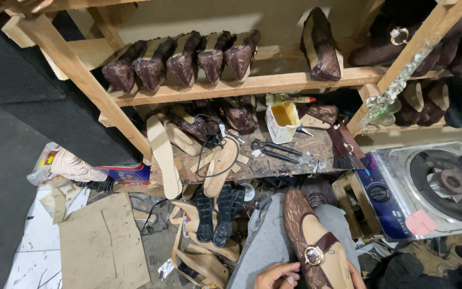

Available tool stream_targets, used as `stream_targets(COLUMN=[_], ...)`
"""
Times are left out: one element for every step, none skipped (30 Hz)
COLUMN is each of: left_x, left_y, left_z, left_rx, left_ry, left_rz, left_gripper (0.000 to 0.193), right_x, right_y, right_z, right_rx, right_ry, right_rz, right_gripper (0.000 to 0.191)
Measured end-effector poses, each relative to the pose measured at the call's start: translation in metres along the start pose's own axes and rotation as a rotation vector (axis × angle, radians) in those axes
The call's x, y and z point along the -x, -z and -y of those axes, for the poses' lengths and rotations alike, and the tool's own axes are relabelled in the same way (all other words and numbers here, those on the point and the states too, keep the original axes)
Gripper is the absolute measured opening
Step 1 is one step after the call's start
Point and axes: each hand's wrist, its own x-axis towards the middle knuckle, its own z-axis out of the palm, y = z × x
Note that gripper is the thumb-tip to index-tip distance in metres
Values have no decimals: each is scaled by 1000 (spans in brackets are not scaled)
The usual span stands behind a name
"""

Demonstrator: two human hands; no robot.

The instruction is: The person sits on the floor and presses the edge of a shoe upper against its sole using a curved plastic pressing tool, working around the shoe. They then spread glue on the sole of the shoe and press a rubber outsole onto it, aligning the two by hand.

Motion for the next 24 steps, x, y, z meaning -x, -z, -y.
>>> stream_targets(left_x=[1, 3, 5, 6, 8, 9, 11, 13, 15, 16, 18, 20, 22, 26, 29, 30, 34, 37, 39, 41, 43, 46, 48, 49], left_y=[0, -1, -1, -1, -3, -5, -7, -11, -13, -14, -16, -18, -20, -23, -24, -25, -27, -29, -30, -31, -33, -35, -37, -41], left_z=[-1, -3, -6, -10, -15, -22, -29, -37, -46, -56, -65, -75, -85, -94, -102, -109, -114, -117, -118, -117, -115, -111, -106, -101], left_rx=[-2, -5, -20, -35, -49, -48, -45, -42, -27, -14, 0, 6, 12, 19, 25, 30, 35, 17, -3, -23, -55, -87, -119, -189], left_ry=[8, 17, 7, -1, -8, -7, -1, 5, 35, 60, 86, 77, 70, 66, 79, 85, 94, 97, 97, 97, 34, -28, -91, -131], left_rz=[-14, -27, -27, -28, -29, -45, -64, -83, -89, -93, -98, -101, -105, -112, -104, -96, -87, -93, -97, -99, -75, -49, -22, -29], left_gripper=[35, 34, 34, 34, 34, 34, 34, 34, 37, 40, 43, 45, 47, 50, 50, 51, 52, 54, 56, 59, 64, 71, 78, 83], right_x=[2, 5, 9, 13, 19, 24, 32, 38, 43, 46, 48, 48, 49, 50, 51, 51, 52, 53, 53, 54, 54, 54, 54, 54], right_y=[0, 1, 2, 2, 2, 2, 2, 2, 2, 1, 0, -1, -1, -1, -2, -2, -3, -2, -3, -2, -2, -1, -1, 0], right_z=[1, 1, 1, 1, 4, 7, 12, 17, 23, 29, 35, 41, 47, 53, 58, 63, 66, 69, 71, 72, 73, 73, 72, 71], right_rx=[-2, -3, -10, -20, -35, -52, -71, -108, -133, -159, -183, -163, -141, -120, -124, -130, -135, -125, -116, -107, -110, -114, -117, -149], right_ry=[1, 0, -3, -6, -12, -36, -76, -138, -181, -219, -259, -237, -217, -201, -230, -251, -275, -279, -280, -279, -271, -263, -255, -233], right_rz=[-1, -6, -10, -15, -23, -27, -32, -30, -45, -61, -77, -71, -65, -56, -59, -62, -66, -60, -54, -50, -49, -49, -48, 24], right_gripper=[95, 95, 96, 96, 97, 97, 98, 94, 93, 92, 91, 91, 91, 91, 91, 92, 92, 92, 93, 93, 93, 92, 92, 90])
